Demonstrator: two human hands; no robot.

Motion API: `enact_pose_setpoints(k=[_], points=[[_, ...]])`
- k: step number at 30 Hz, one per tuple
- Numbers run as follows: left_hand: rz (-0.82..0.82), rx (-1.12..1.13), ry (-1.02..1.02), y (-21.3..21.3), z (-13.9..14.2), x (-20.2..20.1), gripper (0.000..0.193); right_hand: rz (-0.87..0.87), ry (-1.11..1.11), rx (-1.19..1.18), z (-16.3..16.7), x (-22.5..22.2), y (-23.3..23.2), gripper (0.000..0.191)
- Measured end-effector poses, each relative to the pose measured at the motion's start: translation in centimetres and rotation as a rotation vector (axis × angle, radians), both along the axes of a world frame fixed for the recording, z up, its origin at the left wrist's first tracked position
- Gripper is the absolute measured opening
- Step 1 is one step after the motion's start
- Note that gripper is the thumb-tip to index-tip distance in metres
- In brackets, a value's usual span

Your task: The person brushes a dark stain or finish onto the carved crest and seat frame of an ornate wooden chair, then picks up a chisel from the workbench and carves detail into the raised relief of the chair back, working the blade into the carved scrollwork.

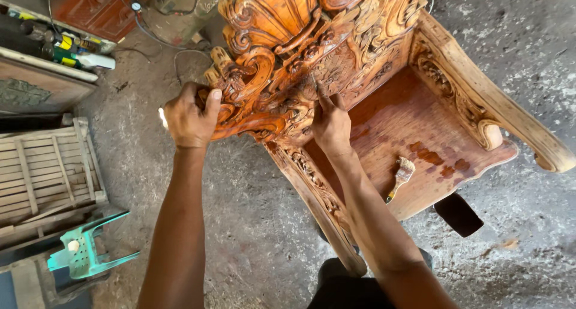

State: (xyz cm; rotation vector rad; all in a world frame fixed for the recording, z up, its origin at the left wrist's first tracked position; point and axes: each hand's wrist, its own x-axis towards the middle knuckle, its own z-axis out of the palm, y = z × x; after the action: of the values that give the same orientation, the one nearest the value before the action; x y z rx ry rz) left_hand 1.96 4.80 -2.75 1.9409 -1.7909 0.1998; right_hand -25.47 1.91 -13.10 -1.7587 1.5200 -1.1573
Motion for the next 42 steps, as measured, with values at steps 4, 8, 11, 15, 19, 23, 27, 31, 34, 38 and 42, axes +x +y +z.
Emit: enact_pose_setpoints(k=[4, 8, 11, 15, 19, 23, 27, 31, 34, 38, 42], points=[[0.017, 0.002, -0.011, -0.1, 0.2, -0.1, 0.047, -0.027, 0.112, -0.121, -0.7, -0.7, -2.7, 0.033], [0.009, 0.002, -0.067, -0.1, 0.3, -0.2, 0.046, 0.060, 0.069, -0.345, -2.1, -1.4, -4.1, 0.040], [0.026, 0.015, -0.039, 0.0, 0.3, -0.2, 0.046, 0.154, 0.069, -0.442, -2.5, -2.1, -4.4, 0.049], [0.037, 0.017, -0.055, 0.0, 0.2, -0.2, 0.049, 0.176, 0.165, -0.481, -2.5, -2.9, -5.2, 0.052], [0.014, 0.001, -0.054, -0.2, 0.1, 0.0, 0.051, 0.285, 0.179, -0.519, -2.4, -3.7, -6.6, 0.043], [0.082, 0.111, 0.067, -0.3, 0.1, 0.1, 0.051, 0.356, 0.137, -0.506, -2.6, -4.0, -7.3, 0.042], [0.046, 0.028, -0.025, -0.1, 0.1, -0.1, 0.051, 0.410, 0.225, -0.545, -2.5, -4.4, -7.8, 0.049], [0.021, -0.004, -0.041, 0.0, 0.1, -0.2, 0.050, 0.308, 0.067, -0.521, -2.2, -3.7, -7.3, 0.037], [0.022, 0.001, -0.003, 0.0, 0.1, -0.3, 0.049, 0.279, -0.008, -0.433, -2.2, -2.5, -6.0, 0.036], [0.042, 0.009, -0.027, -0.1, 0.2, -0.4, 0.048, 0.244, -0.060, -0.505, -2.5, -1.5, -4.8, 0.036], [0.027, -0.017, -0.060, -0.1, 0.4, -0.5, 0.045, 0.201, -0.102, -0.326, -2.6, -1.2, -4.8, 0.030]])
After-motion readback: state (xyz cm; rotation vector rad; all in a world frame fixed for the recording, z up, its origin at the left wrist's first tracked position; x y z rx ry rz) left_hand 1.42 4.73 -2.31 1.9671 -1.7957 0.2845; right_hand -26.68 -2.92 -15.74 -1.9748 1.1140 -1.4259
